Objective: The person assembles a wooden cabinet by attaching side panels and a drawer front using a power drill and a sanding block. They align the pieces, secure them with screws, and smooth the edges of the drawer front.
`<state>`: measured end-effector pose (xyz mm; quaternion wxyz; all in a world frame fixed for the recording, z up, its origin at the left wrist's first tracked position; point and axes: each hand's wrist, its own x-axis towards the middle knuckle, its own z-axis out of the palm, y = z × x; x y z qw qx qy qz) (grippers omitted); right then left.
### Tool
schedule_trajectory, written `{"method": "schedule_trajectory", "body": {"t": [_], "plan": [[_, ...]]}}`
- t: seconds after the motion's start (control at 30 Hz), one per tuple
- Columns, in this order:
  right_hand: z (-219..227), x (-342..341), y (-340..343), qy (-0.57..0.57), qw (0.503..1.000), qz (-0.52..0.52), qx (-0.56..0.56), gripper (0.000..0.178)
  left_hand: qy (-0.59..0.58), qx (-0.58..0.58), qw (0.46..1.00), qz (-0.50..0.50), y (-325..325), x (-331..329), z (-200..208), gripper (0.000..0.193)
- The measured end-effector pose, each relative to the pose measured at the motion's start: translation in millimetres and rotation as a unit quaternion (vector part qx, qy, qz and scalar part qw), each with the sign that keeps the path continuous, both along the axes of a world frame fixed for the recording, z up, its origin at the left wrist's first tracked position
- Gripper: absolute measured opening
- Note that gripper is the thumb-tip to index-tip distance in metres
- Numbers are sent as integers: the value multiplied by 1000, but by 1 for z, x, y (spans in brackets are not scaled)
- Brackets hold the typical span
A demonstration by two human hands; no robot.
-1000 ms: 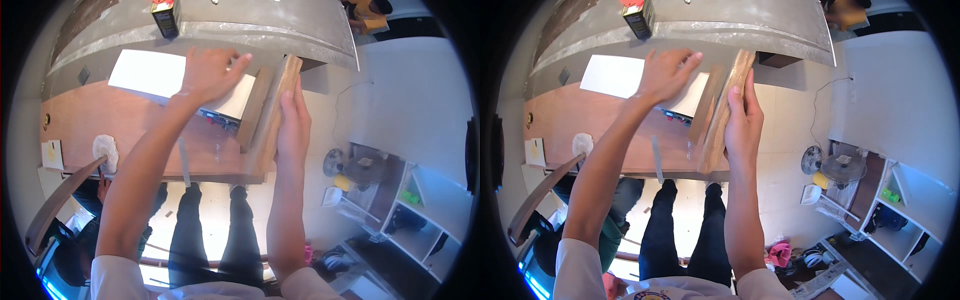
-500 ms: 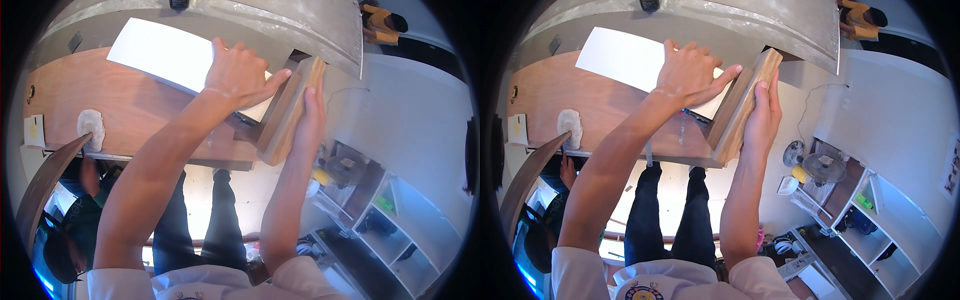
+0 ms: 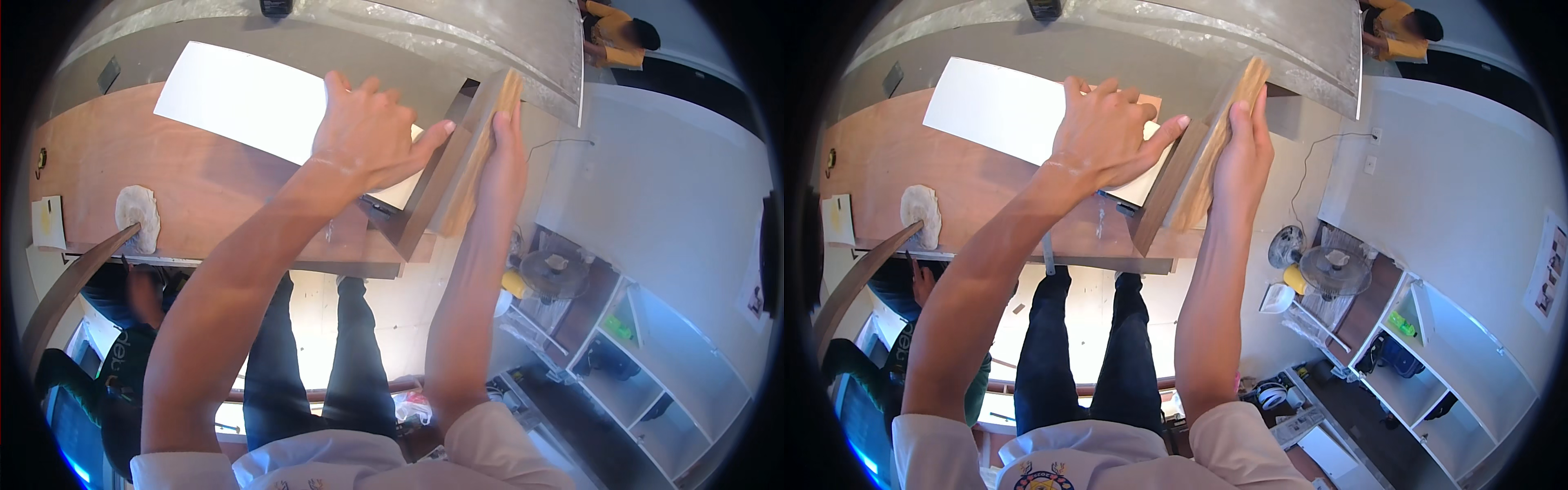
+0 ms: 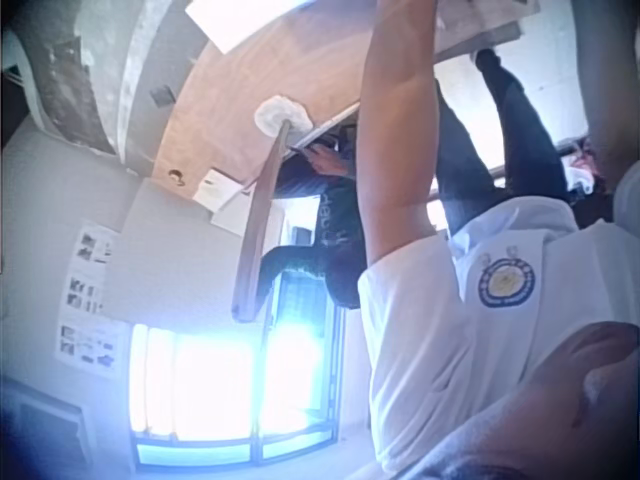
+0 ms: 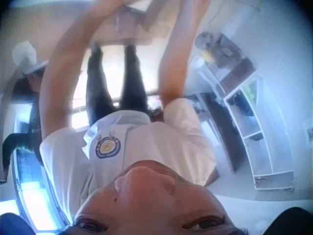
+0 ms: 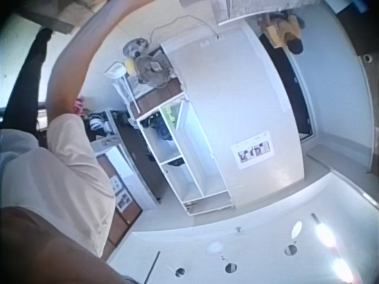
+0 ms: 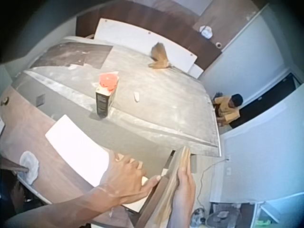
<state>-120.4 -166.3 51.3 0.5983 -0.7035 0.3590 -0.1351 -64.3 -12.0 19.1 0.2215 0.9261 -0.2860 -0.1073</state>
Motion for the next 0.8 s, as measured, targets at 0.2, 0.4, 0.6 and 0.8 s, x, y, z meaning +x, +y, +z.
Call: {"method": "schedule_trajectory", "body": {"t": [0.2,0.4,0.6,0.8], "plan": [[6,2,-15,-53,996,1,65,66,-53,-44,998,10,2,1,-1,79],[14,-59,27,-43,998,17,33,66,-14,-37,999,16,-3,-1,1,79],[15,-50,29,-6,999,7,34,65,-1,-33,999,17,-3,-3,-1,78],[14,-33,21,11,1000,5,23,65,-22,-17,1000,14,-3,-3,-3,80]]}}
